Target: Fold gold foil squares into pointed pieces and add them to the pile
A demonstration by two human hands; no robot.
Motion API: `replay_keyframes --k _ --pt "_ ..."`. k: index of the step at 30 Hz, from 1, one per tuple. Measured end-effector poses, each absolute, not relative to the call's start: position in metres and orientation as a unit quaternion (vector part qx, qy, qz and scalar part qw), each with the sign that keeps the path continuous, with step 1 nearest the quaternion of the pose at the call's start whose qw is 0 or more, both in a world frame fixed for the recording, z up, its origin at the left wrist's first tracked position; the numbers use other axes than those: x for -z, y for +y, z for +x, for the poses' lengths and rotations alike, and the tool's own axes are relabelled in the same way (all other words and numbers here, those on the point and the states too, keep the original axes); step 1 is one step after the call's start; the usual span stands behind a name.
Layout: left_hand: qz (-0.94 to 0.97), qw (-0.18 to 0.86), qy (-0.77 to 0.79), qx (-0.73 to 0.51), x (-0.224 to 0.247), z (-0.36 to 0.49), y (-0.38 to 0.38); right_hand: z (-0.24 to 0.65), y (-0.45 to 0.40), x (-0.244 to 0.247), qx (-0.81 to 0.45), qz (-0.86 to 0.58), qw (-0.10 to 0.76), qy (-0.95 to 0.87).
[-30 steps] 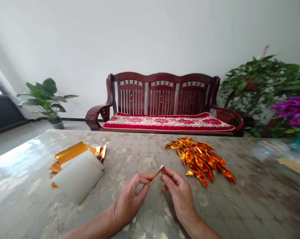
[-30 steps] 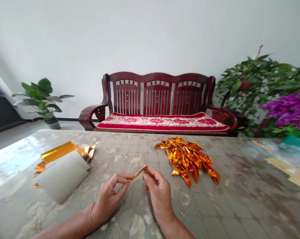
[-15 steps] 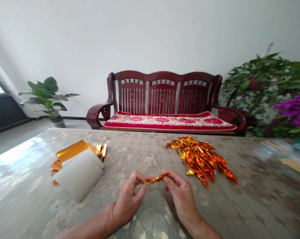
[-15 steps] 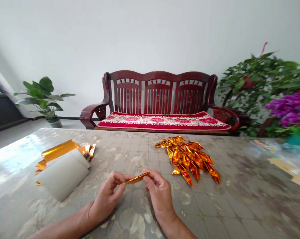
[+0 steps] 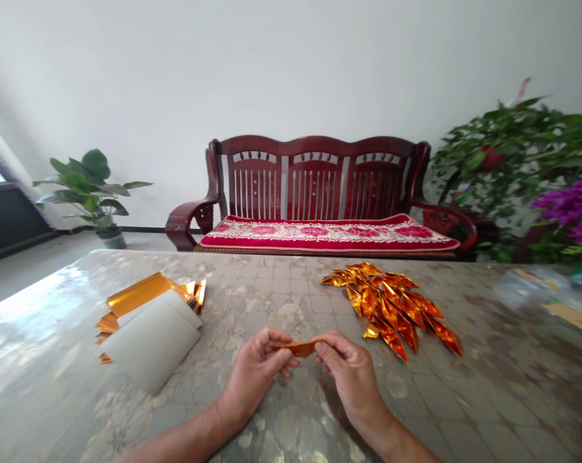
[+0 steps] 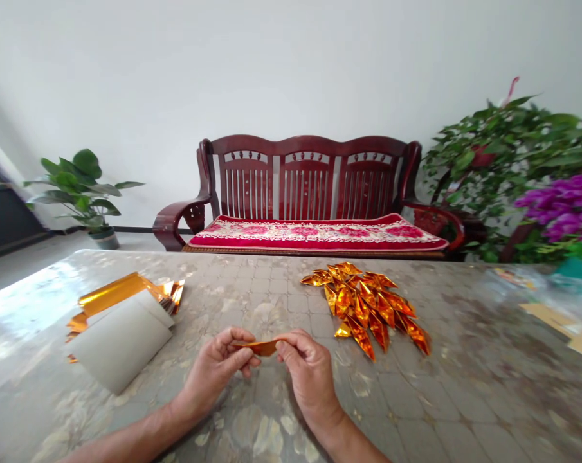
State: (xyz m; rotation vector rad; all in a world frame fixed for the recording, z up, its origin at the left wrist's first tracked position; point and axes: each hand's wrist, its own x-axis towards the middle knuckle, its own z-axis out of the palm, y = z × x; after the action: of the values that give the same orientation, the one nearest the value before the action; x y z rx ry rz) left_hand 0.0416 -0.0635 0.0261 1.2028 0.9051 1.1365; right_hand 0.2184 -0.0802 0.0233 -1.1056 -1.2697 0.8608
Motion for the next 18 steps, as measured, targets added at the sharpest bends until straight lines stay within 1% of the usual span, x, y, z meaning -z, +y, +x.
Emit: replay_keyframes --k 4,10,18 --pt "0.527 0.559 0.424 -0.480 -0.024 0.040 -0.061 0.217 -0.078 -0.023 -0.372 -0.471 0.568 -0.564" --pt "0.610 0.465 0.450 -0.457 -0.019 0.030 -0.059 0.221 -0.075 -0.020 -0.351 -0.471 0.560 -0.584" --pt "0.619 0.492 0.438 -0.429 -0.011 0.027 -0.055 0.225 -0.079 -0.023 -0.315 -0.459 0.523 -0.646"
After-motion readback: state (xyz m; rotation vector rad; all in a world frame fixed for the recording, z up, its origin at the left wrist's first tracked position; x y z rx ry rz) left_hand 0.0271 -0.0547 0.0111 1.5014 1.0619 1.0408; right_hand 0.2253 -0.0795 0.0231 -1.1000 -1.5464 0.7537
